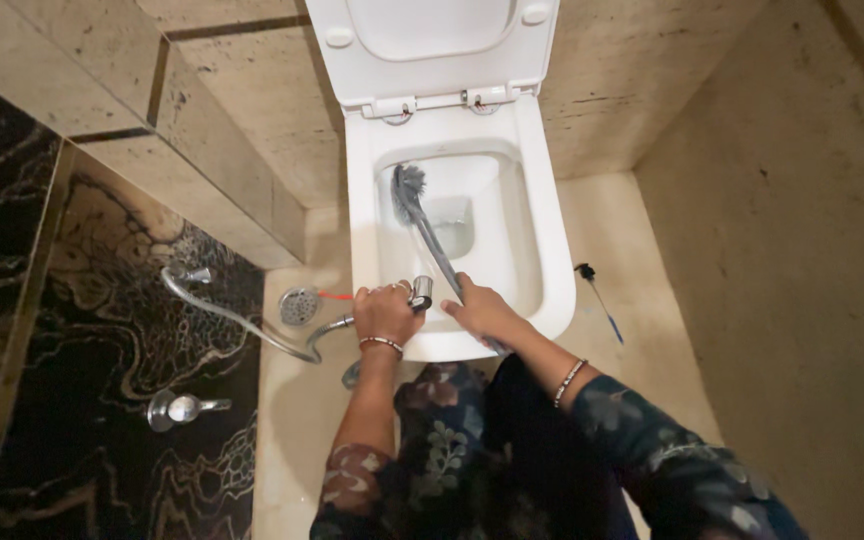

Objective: The person scrubs the inside of a white toilet bowl using a long-handled brush while simultaneously rinsing the bowl and the brush with a handheld bidet sprayer. The person cleans the rim, seat, and under-seat areas before rinsing the brush.

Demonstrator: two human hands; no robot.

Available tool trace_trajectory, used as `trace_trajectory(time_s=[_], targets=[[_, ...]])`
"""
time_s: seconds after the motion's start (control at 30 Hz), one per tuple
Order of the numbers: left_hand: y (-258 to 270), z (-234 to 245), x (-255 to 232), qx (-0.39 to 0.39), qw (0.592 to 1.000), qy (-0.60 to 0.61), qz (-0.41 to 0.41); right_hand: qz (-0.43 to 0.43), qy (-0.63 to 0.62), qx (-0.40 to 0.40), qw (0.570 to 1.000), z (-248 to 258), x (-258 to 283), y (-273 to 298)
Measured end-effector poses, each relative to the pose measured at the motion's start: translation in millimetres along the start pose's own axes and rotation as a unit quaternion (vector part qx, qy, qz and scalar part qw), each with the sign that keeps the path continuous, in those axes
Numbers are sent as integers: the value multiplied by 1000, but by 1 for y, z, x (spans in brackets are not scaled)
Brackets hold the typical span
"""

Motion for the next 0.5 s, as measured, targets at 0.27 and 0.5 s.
trace_trajectory(time_s=[0.27, 0.5], targets=[[-3, -11, 4, 21, 998, -43, 31, -57, -97, 15, 994, 18, 14, 29], [-5, -10, 5, 32, 997, -43, 48, -88, -224, 13, 971, 8, -4, 22]])
Point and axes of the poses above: each hand's wrist, its own y-axis away from the middle knuckle, its own z-axis out of the back of the hand, x = y × z, the point moved 10 cm from there along -y, towards the middle knuckle, and after that the axes turned 10 degrees about y, right-handed, at the moved point
